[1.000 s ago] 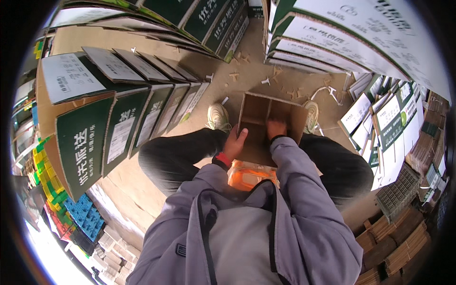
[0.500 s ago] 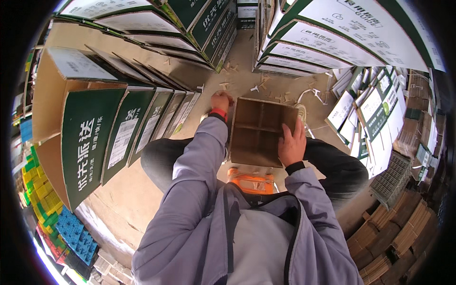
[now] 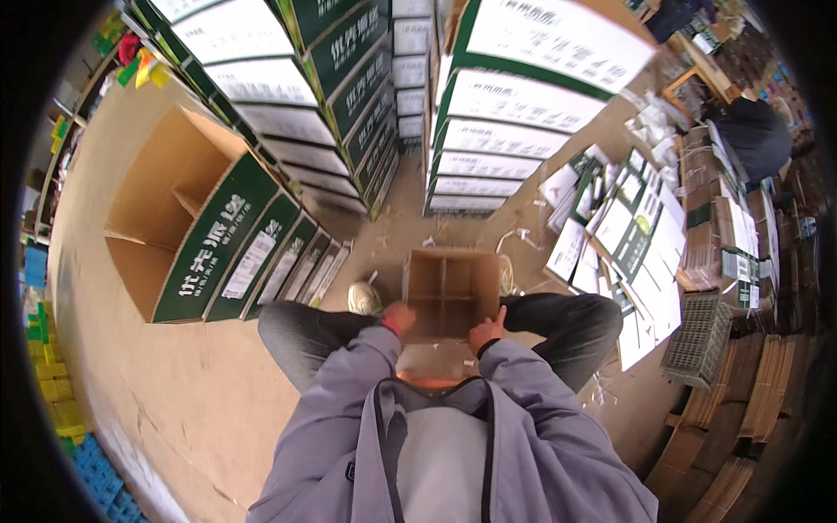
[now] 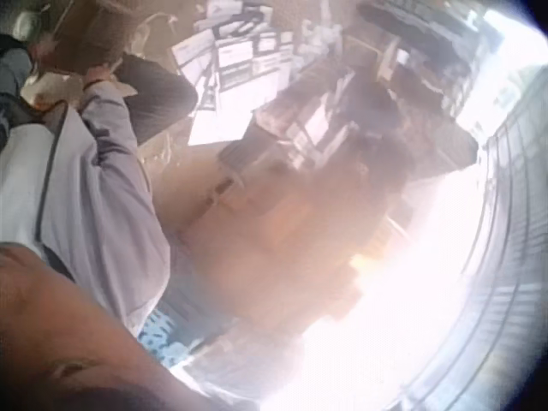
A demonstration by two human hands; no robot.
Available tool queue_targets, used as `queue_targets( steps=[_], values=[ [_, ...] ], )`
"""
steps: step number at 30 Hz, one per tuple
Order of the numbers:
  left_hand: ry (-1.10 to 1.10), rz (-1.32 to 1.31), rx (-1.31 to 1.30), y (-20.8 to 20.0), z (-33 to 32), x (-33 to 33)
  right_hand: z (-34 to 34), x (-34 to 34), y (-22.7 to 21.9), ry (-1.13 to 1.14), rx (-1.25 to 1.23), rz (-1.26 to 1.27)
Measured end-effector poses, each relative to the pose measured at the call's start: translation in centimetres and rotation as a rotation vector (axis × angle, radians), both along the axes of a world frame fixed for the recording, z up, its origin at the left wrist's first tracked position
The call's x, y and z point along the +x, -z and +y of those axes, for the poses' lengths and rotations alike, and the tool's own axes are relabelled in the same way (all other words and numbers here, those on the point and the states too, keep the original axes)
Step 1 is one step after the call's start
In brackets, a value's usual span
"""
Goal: The person sits on the floor and repeatedly folds flat cardboard sheets into rectangular boxes, tucks the flaps, and stacks the finished boxes. The person handles only the cardboard sheets and the assembled boxes.
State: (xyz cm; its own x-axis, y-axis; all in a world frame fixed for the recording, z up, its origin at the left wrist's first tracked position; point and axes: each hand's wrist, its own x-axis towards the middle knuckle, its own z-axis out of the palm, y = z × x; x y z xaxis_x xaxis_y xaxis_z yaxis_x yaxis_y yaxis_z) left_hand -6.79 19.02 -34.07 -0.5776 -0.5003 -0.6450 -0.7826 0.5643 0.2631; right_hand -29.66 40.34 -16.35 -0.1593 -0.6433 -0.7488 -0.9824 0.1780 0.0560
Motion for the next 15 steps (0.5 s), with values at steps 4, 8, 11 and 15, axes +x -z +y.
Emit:
queue_targets(
  steps=[4, 8, 11, 15],
  values=[
    [0.287, 0.086, -0.167, -7.6, -0.4, -7.6, 2.4, -5.7, 0.0, 0.149, -0.266, -0.134],
    [0.297, 0.297, -0.323, -14.6, -4.2, -7.8, 3.2, -7.5, -7.6, 0.047, -0.750, -0.288],
    [-0.324, 0.688, 0.038, -24.2, -3.6, -7.9, 6.0, -7.0, -19.7, 0.107, -0.940, -0.187],
    [-0.308, 1.465, 0.054, -42.2, -2.7, -10.7, 11.9, -8.0, -33.9, 0.437, -1.169, 0.060]
  ],
)
